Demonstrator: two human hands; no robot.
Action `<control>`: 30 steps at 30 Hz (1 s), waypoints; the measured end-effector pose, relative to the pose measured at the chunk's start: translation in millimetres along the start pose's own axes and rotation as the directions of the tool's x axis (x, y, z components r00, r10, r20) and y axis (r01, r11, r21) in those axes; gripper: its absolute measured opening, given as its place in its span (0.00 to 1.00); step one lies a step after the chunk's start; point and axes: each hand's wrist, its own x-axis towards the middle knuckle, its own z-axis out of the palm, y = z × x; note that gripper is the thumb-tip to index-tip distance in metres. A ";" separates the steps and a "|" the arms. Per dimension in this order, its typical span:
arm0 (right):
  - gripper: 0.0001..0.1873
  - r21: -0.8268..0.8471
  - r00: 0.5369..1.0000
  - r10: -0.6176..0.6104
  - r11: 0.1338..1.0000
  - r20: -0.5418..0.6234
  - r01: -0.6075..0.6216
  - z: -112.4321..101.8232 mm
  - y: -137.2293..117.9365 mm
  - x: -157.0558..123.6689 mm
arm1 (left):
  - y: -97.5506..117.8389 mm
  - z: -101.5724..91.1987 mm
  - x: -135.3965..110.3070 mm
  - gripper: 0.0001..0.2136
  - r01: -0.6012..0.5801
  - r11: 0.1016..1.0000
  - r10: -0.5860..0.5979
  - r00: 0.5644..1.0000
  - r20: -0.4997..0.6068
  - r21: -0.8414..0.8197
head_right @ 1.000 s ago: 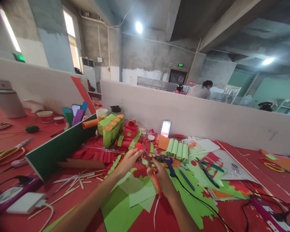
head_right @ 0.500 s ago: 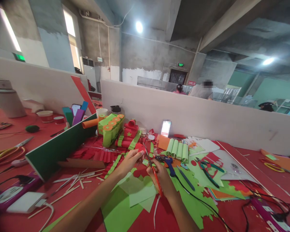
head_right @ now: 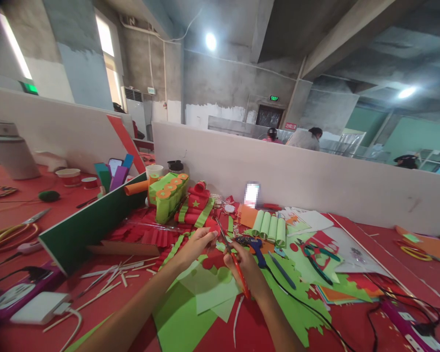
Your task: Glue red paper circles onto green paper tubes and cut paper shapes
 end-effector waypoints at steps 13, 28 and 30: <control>0.29 -0.064 0.999 -0.006 0.998 -0.045 0.003 -1.9 1.0 0.0 | -2.6 2.3 1.0 0.17 -0.013 0.999 0.012 1.000 -0.029 -0.044; 0.32 -0.061 0.999 -0.038 0.997 -0.005 0.038 -1.6 1.0 0.6 | 2.1 4.7 0.8 0.17 -0.039 0.997 0.033 0.996 -0.077 -0.071; 0.33 -0.050 0.999 -0.034 0.998 0.007 0.034 -1.3 0.7 0.4 | 3.4 4.5 0.0 0.17 -0.032 0.997 0.026 0.996 -0.082 -0.071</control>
